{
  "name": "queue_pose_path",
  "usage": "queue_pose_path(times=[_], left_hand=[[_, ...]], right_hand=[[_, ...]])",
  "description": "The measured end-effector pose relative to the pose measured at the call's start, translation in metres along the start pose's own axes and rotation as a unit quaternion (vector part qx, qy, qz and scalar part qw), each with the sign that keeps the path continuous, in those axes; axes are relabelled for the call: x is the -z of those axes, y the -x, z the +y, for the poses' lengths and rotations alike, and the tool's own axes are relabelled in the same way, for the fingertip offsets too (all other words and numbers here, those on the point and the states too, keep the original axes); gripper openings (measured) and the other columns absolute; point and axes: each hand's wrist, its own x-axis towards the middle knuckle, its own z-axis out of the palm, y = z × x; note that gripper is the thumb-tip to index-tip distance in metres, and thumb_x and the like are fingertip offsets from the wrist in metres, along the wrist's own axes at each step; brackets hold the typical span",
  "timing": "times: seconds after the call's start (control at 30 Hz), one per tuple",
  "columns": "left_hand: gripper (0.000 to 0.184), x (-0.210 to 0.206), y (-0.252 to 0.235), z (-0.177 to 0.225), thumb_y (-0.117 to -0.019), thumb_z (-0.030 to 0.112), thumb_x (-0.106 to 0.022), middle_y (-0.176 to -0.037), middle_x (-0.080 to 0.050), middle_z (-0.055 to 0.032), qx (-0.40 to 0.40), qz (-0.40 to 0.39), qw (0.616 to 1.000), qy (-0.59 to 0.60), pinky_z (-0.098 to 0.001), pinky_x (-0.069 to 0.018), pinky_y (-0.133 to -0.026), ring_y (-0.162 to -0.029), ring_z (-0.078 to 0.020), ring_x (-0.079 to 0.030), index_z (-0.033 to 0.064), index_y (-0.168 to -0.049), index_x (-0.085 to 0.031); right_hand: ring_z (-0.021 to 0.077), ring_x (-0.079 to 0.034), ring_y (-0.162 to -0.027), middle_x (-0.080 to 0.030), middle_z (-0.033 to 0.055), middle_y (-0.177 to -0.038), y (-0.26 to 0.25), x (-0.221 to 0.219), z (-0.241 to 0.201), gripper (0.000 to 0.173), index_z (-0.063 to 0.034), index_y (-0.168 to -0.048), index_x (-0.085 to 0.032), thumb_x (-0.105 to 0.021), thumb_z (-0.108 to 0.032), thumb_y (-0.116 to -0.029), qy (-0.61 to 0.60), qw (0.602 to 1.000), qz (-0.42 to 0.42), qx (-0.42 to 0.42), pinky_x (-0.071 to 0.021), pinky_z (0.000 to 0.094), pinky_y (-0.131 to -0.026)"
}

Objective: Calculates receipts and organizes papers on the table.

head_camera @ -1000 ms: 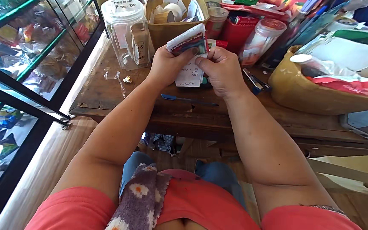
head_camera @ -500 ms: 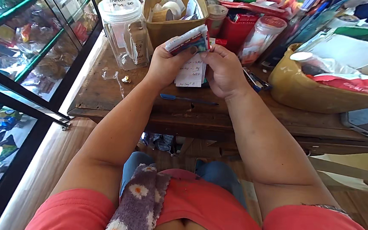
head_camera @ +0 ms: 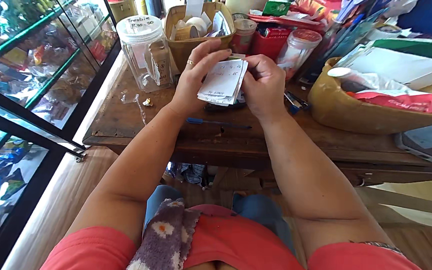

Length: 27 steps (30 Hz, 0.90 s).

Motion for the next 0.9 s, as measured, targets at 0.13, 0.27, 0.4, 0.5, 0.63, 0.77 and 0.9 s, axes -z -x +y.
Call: queue_pose_path(times=[0.13, 0.27, 0.4, 0.5, 0.63, 0.77, 0.9], left_hand=[[0.03, -0.001, 0.001, 0.003, -0.0925, 0.003, -0.069, -0.133, -0.058, -0.0298, -0.044, -0.009, 0.999, -0.02, -0.0339, -0.0453, -0.11, -0.129, -0.0302, -0.056, -0.0064, -0.121, -0.07], [0.03, 0.001, 0.001, -0.001, -0.0905, -0.001, -0.07, -0.126, -0.061, -0.0263, -0.056, -0.007, 0.998, -0.007, -0.0305, -0.0483, -0.106, -0.122, -0.0257, -0.06, -0.0072, -0.12, -0.07], [0.026, -0.001, 0.004, 0.002, -0.0959, 0.004, -0.064, -0.12, -0.067, -0.0171, 0.055, -0.005, 0.997, 0.06, -0.0279, -0.0525, -0.099, -0.112, -0.0153, -0.065, -0.0061, -0.119, -0.071], [0.019, -0.002, 0.004, 0.005, -0.0978, 0.009, -0.063, -0.103, -0.073, -0.0043, 0.143, 0.036, 0.983, 0.111, -0.0279, -0.0584, -0.09, -0.096, -0.0044, -0.069, -0.0037, -0.111, -0.069], [0.012, -0.001, 0.001, 0.011, -0.0979, 0.007, -0.061, -0.095, -0.074, 0.002, 0.18, 0.056, 0.972, 0.141, -0.0267, -0.0589, -0.088, -0.091, -0.0012, -0.07, 0.0008, -0.105, -0.069], [0.012, -0.002, 0.002, 0.008, -0.0978, 0.006, -0.06, -0.094, -0.074, 0.002, 0.174, 0.058, 0.971, 0.151, -0.0269, -0.0587, -0.087, -0.091, -0.0015, -0.069, 0.0012, -0.104, -0.07], [0.012, -0.003, 0.0, 0.011, -0.0995, 0.003, -0.058, -0.093, -0.073, 0.0026, 0.203, 0.049, 0.962, 0.178, -0.026, -0.0596, -0.085, -0.088, -0.0015, -0.07, 0.0012, -0.104, -0.069]], right_hand=[[-0.0003, -0.066, -0.095, -0.069, -0.0035, -0.104, 0.0, 0.005, 0.004, 0.012, -0.0022, -0.107, -0.067, -0.058, -0.004, -0.0991, -0.087, 0.996, -0.033, -0.011, -0.0565, 0.0211, -0.087], [0.0015, -0.066, -0.097, -0.069, -0.0058, -0.106, -0.002, 0.004, 0.001, 0.015, -0.0054, -0.109, -0.068, -0.056, -0.004, -0.1004, -0.142, 0.988, -0.038, -0.052, -0.0575, 0.0232, -0.087], [0.0019, -0.068, -0.092, -0.071, -0.0051, -0.102, -0.002, 0.002, 0.0, 0.013, -0.0057, -0.109, -0.068, -0.065, -0.005, -0.0965, -0.138, 0.985, -0.034, -0.1, -0.0577, 0.0228, -0.085], [0.0019, -0.068, -0.09, -0.071, -0.0042, -0.098, -0.002, 0.001, 0.0, 0.016, -0.0051, -0.109, -0.067, -0.068, -0.003, -0.0933, -0.11, 0.985, -0.045, -0.124, -0.0581, 0.0218, -0.084], [0.0008, -0.068, -0.086, -0.071, -0.0062, -0.093, -0.003, 0.001, -0.001, 0.016, -0.007, -0.106, -0.066, -0.069, -0.002, -0.0917, -0.105, 0.983, -0.052, -0.141, -0.0584, 0.0211, -0.082], [0.0004, -0.068, -0.082, -0.07, -0.0083, -0.089, -0.003, 0.0, -0.002, 0.013, -0.0111, -0.101, -0.065, -0.068, -0.002, -0.0914, -0.108, 0.978, -0.051, -0.172, -0.058, 0.0206, -0.078], [0.0059, -0.069, -0.082, -0.068, -0.0046, -0.088, -0.005, -0.001, -0.009, 0.011, -0.0123, -0.098, -0.06, -0.063, -0.003, -0.0941, -0.151, 0.95, -0.055, -0.266, -0.0607, 0.0267, -0.078]])
